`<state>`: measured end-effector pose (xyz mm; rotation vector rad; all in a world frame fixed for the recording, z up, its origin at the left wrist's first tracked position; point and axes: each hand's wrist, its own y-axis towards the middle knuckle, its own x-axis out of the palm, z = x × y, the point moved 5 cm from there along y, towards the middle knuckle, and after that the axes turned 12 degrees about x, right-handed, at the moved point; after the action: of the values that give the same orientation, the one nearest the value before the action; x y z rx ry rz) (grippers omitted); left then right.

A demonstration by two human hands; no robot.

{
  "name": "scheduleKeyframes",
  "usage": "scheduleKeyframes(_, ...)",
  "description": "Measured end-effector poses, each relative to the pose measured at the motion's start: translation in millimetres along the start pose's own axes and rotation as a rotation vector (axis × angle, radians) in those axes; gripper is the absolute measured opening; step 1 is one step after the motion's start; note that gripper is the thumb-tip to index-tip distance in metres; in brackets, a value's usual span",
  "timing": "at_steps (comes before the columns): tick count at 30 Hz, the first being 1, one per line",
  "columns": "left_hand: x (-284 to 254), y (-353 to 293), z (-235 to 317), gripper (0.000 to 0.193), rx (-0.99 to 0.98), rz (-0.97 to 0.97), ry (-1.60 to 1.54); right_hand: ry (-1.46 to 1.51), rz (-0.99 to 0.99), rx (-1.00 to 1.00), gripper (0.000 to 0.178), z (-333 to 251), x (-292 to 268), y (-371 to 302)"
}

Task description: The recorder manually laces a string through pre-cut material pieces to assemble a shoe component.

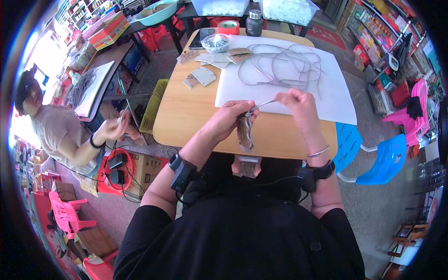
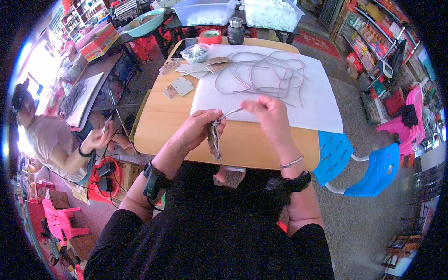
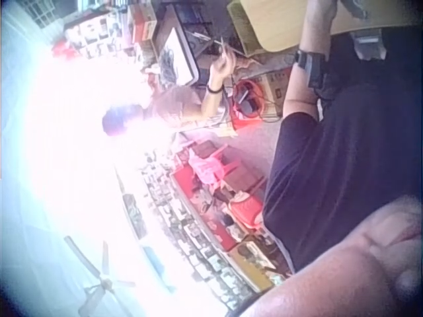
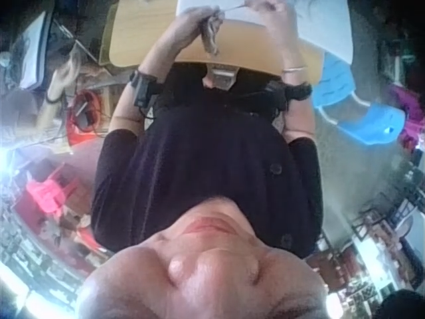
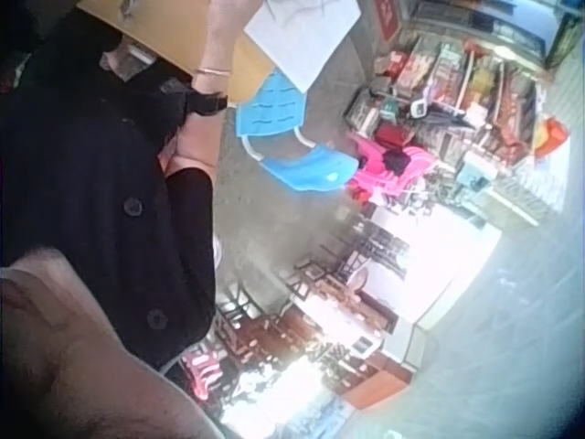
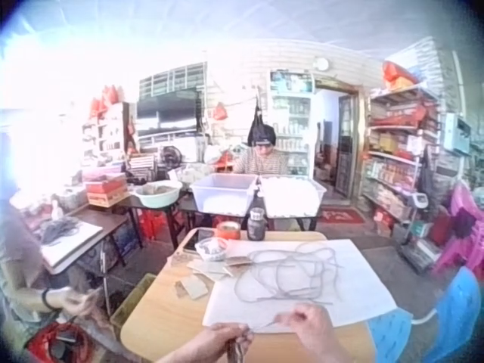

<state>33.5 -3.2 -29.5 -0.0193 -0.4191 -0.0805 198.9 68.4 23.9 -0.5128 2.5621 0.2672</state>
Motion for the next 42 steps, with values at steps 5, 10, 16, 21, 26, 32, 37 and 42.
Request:
scheduleKeyframes(5, 24.4, -2.5, -1.3, 0.03, 0.006, -0.122, 0.044, 1.255, -0.032, 0.432, 0.034, -14.1, 15.6, -5.3)
scheduleKeyframes(10, 52.1, -5.8, -10.3, 0.033, -0.017, -0.194, 0.001, 1.491, -0.247, 0.271, 0.04, -8.8, 18.2, 29.3)
scheduleKeyframes(16, 65.5, -9.4, -13.9, 0.038, -0.002, -0.145, 0.025, 1.419, 0.001, 0.499, 0.039, 14.4, 35.6, 55.5)
scheduleKeyframes(21, 52.8, -9.2, -19.3, 0.039, 0.052, -0.182, 0.204, 1.226, -0.06, 0.426, 0.032, 19.6, 42.9, 56.5)
scheduleKeyframes(26, 19.7, -6.8, -16.0, 0.034, 0.234, 0.075, -0.079, 0.574, 0.039, 0.134, 0.04, 9.6, 16.1, 28.1)
scheduleKeyframes(32, 2.4, -2.8, -9.0, 0.026, 0.408, 0.208, -0.211, 0.235, 0.051, 0.075, 0.039, 9.8, 40.2, -36.8)
scheduleKeyframes(37, 8.4, -4.2, -5.9, 0.025, 0.366, 0.194, -0.168, -0.02, 0.135, -0.019, 0.021, 7.2, 40.5, -47.6)
scheduleKeyframes(42, -1.7, -7.8, -1.0, 0.024, 0.393, 0.235, 0.303, -0.125, 0.242, -0.119, 0.014, -2.3, 38.9, -56.2)
